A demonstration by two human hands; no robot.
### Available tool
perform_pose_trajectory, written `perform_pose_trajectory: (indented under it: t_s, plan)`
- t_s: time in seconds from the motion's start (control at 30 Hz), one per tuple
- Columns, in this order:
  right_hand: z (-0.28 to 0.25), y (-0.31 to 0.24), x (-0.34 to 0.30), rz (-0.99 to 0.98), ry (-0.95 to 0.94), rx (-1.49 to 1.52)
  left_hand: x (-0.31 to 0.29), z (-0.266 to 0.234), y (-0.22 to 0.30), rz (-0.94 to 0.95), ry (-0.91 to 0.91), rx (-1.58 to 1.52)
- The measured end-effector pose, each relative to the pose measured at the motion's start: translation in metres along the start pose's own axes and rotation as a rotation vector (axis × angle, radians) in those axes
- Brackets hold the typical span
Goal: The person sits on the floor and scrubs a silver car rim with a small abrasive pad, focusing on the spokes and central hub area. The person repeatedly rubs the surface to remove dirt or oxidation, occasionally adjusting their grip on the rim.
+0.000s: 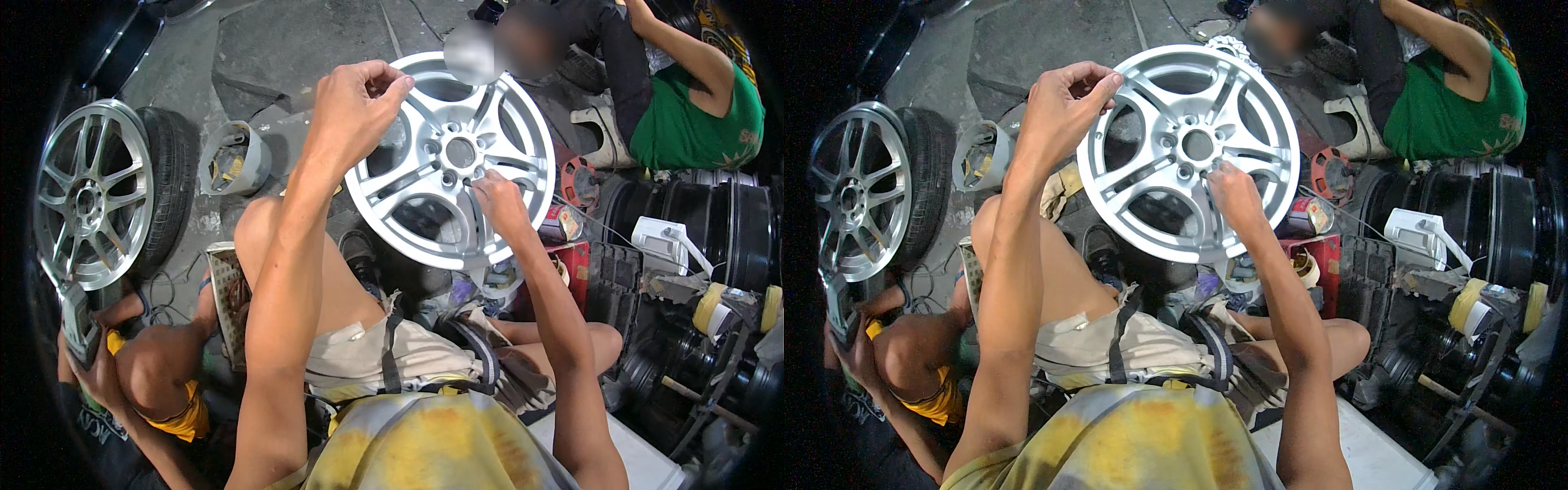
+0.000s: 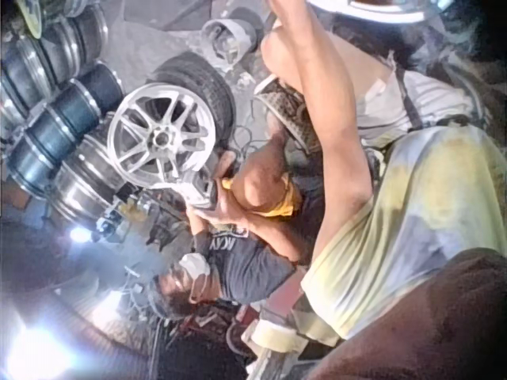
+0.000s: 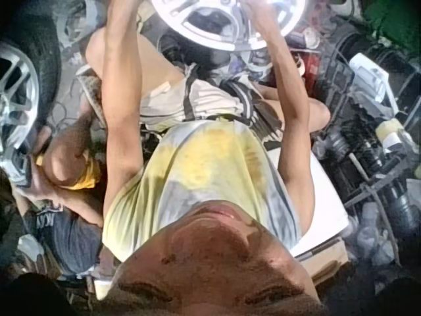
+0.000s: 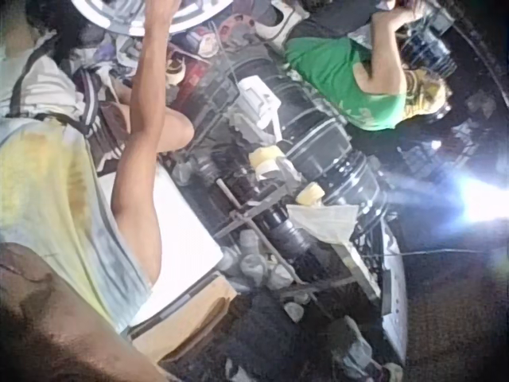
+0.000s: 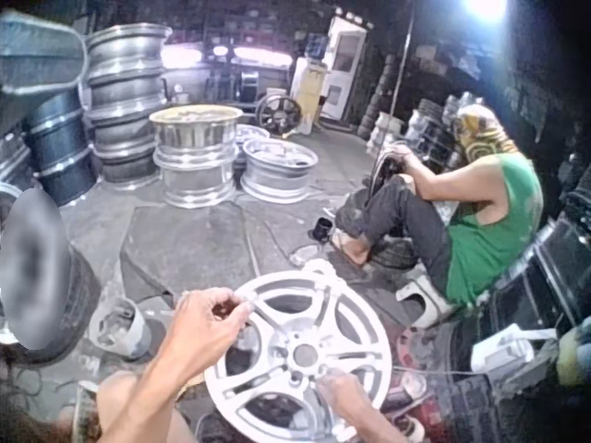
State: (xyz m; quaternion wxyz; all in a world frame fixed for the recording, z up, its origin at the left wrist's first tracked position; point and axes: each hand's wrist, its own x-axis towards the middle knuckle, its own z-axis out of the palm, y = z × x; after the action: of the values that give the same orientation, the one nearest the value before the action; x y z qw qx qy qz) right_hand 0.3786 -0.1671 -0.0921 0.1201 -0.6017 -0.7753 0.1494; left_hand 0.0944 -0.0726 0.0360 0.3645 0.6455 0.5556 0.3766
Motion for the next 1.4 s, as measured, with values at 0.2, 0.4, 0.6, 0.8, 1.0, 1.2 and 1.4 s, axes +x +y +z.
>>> perform_pose_trajectory:
  t_s: [0.2,0.4,0.6,0.8,1.0,1.2,1.4]
  plan:
    - [0.02,0.005,0.02,-0.056,-0.139,-0.302,0.003,0.001,0.007,0.019,-0.018,0.005]
    - [0.011,-0.004,0.011,0.002,-0.03,-0.111,0.002,-0.002,0.005,-0.001,0.019,-0.052]
    - [0.016,-0.008,0.015,0.121,0.028,-0.132,0.001,-0.001,0.01,0.005,-0.001,-0.045]
    - [0.018,-0.01,0.015,0.136,0.092,-0.028,0.001,-0.006,0.005,0.024,0.016,-0.046]
    - [0.008,-0.009,0.021,0.133,0.064,0.017,0.001,-0.007,0.006,0.063,-0.011,-0.005]
    - [0.012,-0.003,0.023,0.045,0.001,0.013,0.001,-0.005,0.005,0.076,-0.023,-0.011]
    - [0.011,-0.005,0.02,-0.011,-0.003,-0.004,0.001,-0.003,0.002,0.077,-0.015,0.005]
